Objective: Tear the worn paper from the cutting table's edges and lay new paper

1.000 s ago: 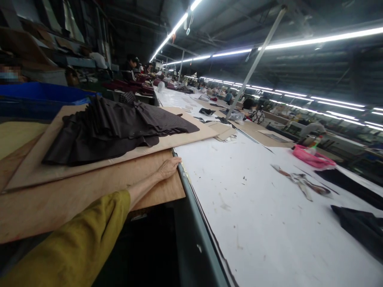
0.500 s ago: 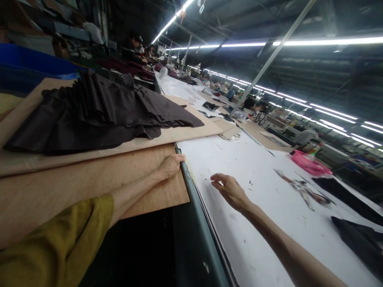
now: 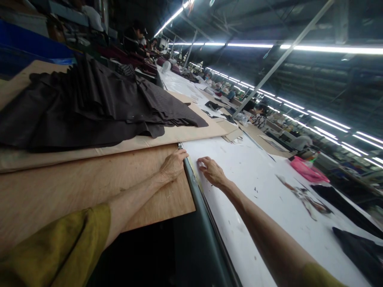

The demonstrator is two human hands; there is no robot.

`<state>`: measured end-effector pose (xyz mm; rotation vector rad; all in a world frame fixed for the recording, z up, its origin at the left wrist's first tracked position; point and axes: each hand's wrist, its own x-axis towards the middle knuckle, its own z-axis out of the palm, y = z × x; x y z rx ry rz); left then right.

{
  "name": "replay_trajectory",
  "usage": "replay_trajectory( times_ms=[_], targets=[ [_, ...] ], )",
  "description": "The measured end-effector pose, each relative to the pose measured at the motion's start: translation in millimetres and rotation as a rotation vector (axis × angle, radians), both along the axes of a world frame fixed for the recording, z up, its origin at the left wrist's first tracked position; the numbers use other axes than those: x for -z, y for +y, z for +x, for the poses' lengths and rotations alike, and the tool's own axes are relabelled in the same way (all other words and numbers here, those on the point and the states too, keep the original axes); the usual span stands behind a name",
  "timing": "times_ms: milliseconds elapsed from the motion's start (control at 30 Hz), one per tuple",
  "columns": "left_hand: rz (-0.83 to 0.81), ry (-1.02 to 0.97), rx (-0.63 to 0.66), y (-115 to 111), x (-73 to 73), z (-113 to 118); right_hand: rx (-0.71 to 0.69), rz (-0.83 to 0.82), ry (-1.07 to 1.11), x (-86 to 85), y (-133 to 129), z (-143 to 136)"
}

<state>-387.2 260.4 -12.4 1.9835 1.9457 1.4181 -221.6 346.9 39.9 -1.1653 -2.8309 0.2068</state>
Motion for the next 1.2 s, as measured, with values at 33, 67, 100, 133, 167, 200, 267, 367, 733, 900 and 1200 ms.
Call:
replay_trajectory(
  times_ms=[33,67,100,133,167,200,267,367,733,900,1200],
  targets=[
    [-0.002,0.009,0.006,1,1.2,0,-0.004,0.013,-0.012,0.4,2,-1],
    [-0.006,0.018,0.011,2,2.5,0,-0.005,0.023,-0.021,0.3,4,-2],
    [-0.013,0.028,0.014,2,3.8,-1,-0.005,0.03,-0.03,-0.1,6,-4],
    [-0.022,0.038,0.016,3,4.8,-1,-0.004,0.034,-0.039,-0.7,8,-6],
    [-0.031,0.048,0.016,4,5.5,-1,-0.004,0.036,-0.047,-1.3,10,-7],
    [-0.038,0.057,0.012,4,5.8,-1,-0.005,0.038,-0.054,-1.8,12,-9],
    [-0.047,0.072,-0.006,4,5.3,-2,-0.006,0.042,-0.069,-2.6,16,-13],
    [-0.053,0.09,-0.018,3,3.0,-1,-0.001,0.049,-0.095,-3.6,19,-17],
    [-0.068,0.108,0.042,2,1.6,1,-0.051,0.075,-0.181,-20.7,21,-27],
    [-0.082,0.048,-0.025,2,0.3,0,-0.006,-0.014,-0.144,-21.5,22,-29],
    [-0.087,0.082,-0.05,3,3.3,1,0.04,-0.147,0.067,-5.9,24,-40]
  ],
)
